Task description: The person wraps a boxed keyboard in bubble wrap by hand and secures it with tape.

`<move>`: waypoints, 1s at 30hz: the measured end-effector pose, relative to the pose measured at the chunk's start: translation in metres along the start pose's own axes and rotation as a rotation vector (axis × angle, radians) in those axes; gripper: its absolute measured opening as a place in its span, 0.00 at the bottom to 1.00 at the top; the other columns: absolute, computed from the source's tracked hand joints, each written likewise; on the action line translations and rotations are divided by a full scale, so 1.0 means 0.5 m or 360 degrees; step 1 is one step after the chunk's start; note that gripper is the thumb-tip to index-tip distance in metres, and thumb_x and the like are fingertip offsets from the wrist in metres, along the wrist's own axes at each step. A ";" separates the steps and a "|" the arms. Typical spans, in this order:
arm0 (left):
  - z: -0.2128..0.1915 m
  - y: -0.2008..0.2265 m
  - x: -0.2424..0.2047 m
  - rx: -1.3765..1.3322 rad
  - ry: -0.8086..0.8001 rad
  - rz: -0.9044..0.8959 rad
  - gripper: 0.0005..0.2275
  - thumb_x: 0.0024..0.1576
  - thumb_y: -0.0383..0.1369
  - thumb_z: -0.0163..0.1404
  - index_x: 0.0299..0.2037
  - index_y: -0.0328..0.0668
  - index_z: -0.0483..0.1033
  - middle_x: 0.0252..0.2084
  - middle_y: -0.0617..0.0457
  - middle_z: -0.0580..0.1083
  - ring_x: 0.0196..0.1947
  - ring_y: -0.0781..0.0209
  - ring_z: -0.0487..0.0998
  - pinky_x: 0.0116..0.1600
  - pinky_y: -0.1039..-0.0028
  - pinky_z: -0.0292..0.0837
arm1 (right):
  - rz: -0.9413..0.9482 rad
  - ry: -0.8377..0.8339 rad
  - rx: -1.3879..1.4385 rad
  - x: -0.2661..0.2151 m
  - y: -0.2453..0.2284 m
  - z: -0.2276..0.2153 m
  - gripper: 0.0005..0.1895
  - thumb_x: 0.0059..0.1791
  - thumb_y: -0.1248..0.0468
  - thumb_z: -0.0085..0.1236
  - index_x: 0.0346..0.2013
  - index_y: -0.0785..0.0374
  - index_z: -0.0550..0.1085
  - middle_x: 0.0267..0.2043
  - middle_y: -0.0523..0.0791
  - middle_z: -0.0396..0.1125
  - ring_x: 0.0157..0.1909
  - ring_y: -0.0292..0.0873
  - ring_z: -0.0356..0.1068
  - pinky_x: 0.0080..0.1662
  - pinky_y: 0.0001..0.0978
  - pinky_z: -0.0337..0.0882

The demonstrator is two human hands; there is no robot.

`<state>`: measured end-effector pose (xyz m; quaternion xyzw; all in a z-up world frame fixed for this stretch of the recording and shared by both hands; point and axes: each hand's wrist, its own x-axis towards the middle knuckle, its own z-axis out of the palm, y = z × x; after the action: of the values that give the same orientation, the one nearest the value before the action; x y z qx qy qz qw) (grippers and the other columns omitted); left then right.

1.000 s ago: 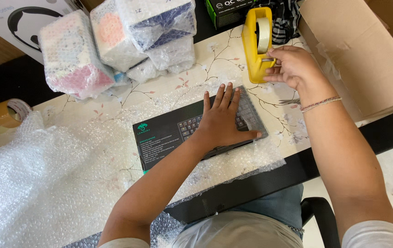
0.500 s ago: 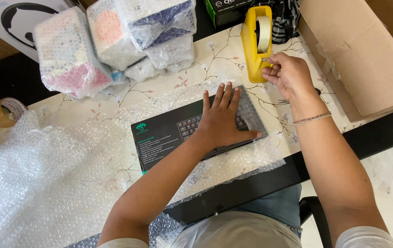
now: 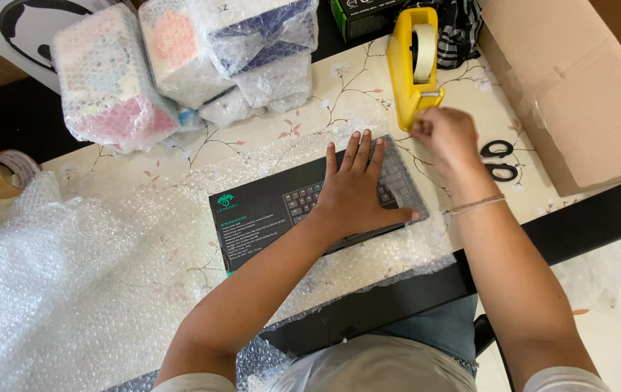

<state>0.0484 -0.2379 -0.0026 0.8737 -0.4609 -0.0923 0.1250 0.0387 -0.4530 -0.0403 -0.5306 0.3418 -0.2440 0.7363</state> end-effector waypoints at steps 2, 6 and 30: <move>0.000 -0.001 -0.002 -0.0024 -0.0002 0.0013 0.58 0.45 0.77 0.40 0.78 0.40 0.43 0.80 0.39 0.43 0.80 0.42 0.38 0.75 0.34 0.23 | -0.0052 -0.0014 -0.0078 0.006 0.041 -0.007 0.09 0.47 0.64 0.63 0.32 0.69 0.74 0.27 0.43 0.59 0.31 0.46 0.78 0.42 0.50 0.84; 0.003 -0.001 -0.003 -0.0030 0.0044 0.0030 0.57 0.47 0.76 0.40 0.78 0.39 0.43 0.80 0.38 0.43 0.80 0.41 0.39 0.76 0.35 0.24 | -0.0213 -0.0187 -0.0619 0.002 0.062 -0.015 0.10 0.50 0.58 0.61 0.37 0.61 0.80 0.28 0.43 0.69 0.33 0.40 0.77 0.36 0.38 0.78; -0.037 0.009 -0.006 0.0074 -0.0173 -0.0096 0.62 0.42 0.80 0.35 0.78 0.36 0.39 0.81 0.44 0.40 0.81 0.47 0.36 0.79 0.51 0.28 | -0.0722 -0.1623 -0.1811 -0.102 -0.110 0.004 0.15 0.50 0.56 0.64 0.43 0.63 0.84 0.37 0.48 0.75 0.41 0.49 0.75 0.44 0.39 0.71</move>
<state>0.0482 -0.2353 0.0166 0.8836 -0.4425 -0.1327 0.0767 0.0074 -0.4322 0.0247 -0.9281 -0.0814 0.0969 0.3503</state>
